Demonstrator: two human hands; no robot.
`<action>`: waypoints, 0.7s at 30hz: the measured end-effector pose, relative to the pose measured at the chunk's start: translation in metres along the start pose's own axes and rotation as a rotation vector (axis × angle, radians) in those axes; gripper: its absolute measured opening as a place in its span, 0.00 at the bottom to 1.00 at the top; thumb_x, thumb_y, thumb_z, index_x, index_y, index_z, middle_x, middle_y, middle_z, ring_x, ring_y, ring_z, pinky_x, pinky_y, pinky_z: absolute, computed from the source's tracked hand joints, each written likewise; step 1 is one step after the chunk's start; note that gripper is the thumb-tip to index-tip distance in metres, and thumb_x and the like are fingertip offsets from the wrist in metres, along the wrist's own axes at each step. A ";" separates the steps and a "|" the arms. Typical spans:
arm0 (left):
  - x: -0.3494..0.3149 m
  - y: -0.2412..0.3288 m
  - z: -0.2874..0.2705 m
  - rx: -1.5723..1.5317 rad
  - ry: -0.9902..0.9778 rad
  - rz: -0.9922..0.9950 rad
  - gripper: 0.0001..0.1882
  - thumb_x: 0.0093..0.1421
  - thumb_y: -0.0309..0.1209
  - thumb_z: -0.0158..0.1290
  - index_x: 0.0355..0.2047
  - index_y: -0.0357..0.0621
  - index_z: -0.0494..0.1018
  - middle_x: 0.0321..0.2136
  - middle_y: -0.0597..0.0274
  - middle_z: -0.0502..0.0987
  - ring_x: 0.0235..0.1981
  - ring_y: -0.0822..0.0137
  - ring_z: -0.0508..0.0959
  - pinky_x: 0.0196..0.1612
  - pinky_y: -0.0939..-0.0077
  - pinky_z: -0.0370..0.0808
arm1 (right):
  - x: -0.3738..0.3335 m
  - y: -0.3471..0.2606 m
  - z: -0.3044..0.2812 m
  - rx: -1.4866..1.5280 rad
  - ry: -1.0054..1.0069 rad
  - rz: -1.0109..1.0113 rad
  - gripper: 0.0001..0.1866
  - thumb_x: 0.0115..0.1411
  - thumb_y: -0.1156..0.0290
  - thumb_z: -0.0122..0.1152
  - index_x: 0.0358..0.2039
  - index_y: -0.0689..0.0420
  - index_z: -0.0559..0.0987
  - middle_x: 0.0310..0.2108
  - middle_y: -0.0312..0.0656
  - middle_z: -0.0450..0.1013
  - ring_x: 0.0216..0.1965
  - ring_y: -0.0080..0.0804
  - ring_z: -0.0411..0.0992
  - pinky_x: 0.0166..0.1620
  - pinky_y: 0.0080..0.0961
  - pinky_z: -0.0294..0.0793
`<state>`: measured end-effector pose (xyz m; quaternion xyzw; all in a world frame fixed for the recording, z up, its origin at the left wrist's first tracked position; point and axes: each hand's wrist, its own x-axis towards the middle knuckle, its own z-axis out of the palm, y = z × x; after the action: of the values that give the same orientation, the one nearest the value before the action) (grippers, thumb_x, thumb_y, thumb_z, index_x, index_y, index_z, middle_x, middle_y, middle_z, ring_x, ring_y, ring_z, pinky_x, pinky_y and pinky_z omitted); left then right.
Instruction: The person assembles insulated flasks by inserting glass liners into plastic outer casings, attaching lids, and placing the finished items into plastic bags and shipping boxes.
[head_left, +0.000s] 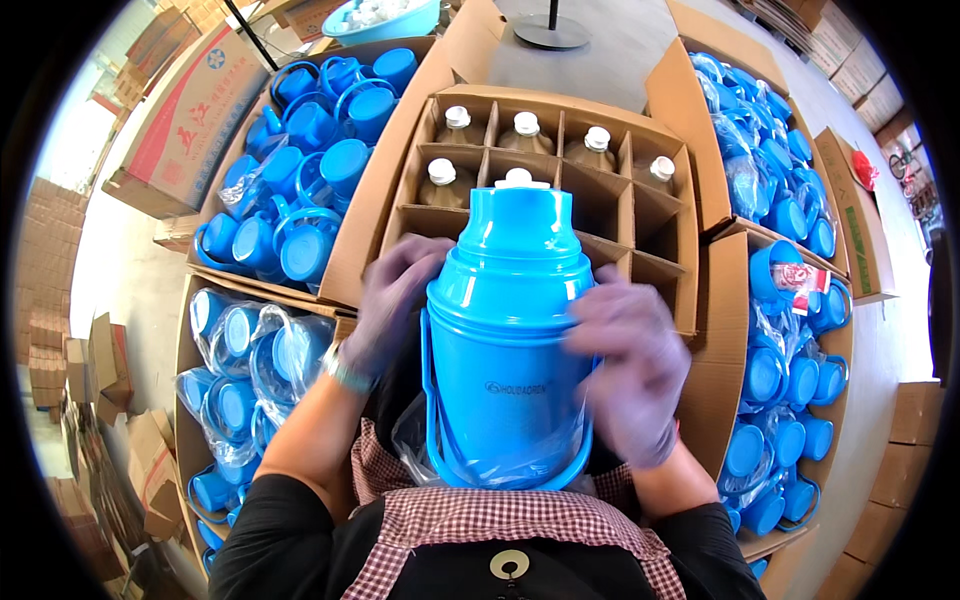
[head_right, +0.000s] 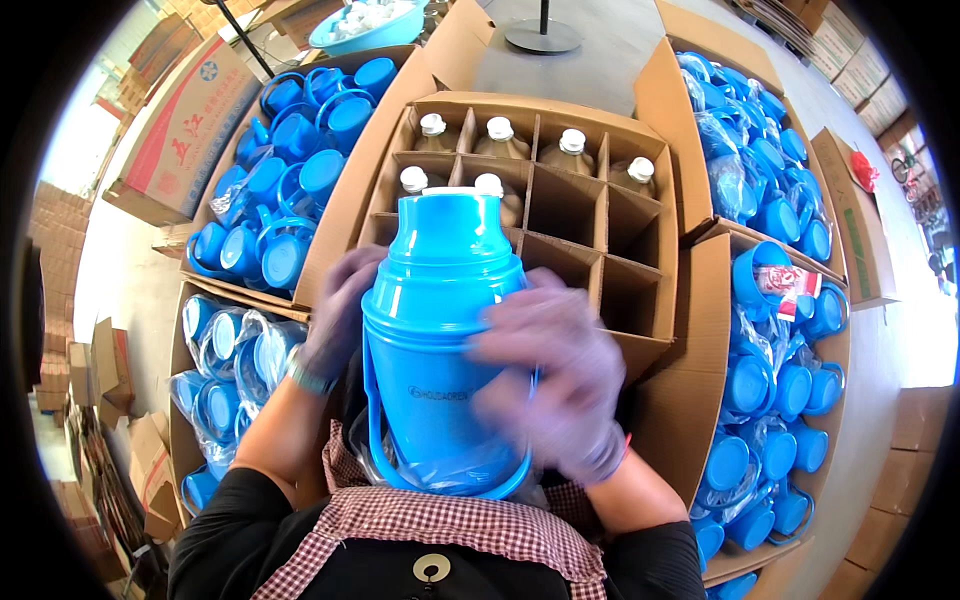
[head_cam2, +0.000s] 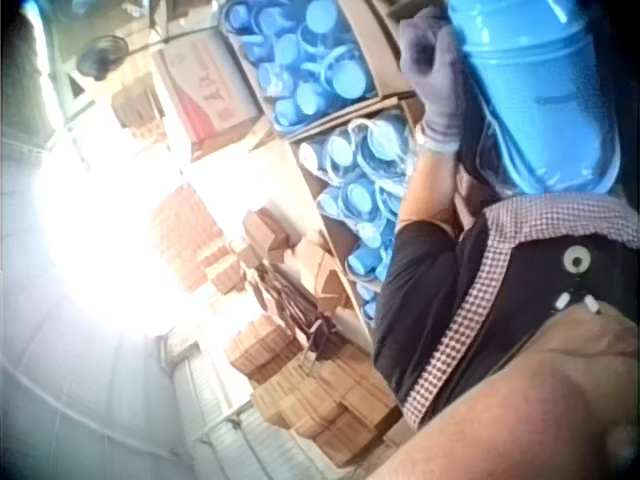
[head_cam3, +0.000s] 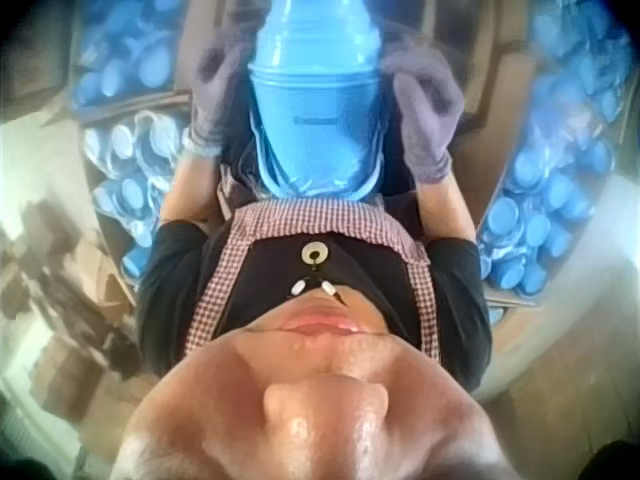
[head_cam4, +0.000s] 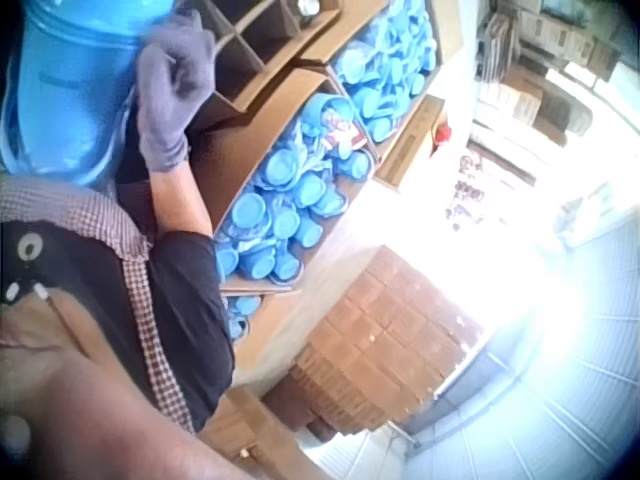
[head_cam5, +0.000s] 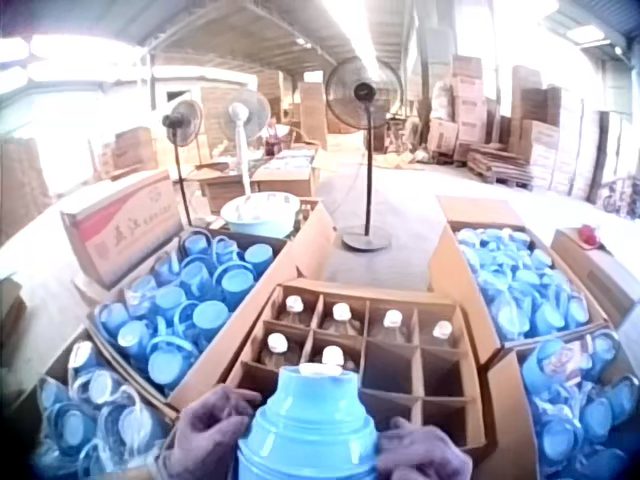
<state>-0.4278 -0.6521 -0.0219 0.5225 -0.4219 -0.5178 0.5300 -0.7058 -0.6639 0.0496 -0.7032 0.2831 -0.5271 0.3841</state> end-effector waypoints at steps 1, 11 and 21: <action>0.021 -0.037 -0.026 -0.192 -0.204 -0.230 0.20 0.74 0.33 0.48 0.60 0.34 0.71 0.50 0.50 0.81 0.57 0.59 0.78 0.61 0.60 0.78 | 0.007 -0.024 0.012 -0.177 -0.133 -0.184 0.25 0.48 0.65 0.73 0.50 0.52 0.83 0.42 0.36 0.76 0.45 0.37 0.73 0.59 0.40 0.71; -0.002 0.034 0.034 -0.544 -0.467 -0.275 0.30 0.70 0.32 0.55 0.67 0.36 0.60 0.50 0.53 0.79 0.51 0.65 0.78 0.55 0.67 0.77 | 0.157 -0.041 -0.025 -0.031 -0.739 -0.448 0.35 0.51 0.61 0.76 0.60 0.57 0.79 0.60 0.49 0.73 0.58 0.43 0.74 0.63 0.36 0.71; -0.159 0.095 0.053 -0.114 -0.170 0.153 0.44 0.66 0.31 0.62 0.75 0.37 0.49 0.51 0.56 0.77 0.45 0.71 0.79 0.50 0.74 0.77 | 0.072 -0.147 -0.033 -0.596 -0.456 0.036 0.17 0.59 0.60 0.67 0.42 0.58 0.81 0.44 0.53 0.80 0.45 0.53 0.80 0.49 0.37 0.79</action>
<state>-0.4876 -0.5085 0.0925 0.4122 -0.4738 -0.5412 0.5592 -0.7183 -0.6498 0.2158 -0.8783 0.3436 -0.2446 0.2251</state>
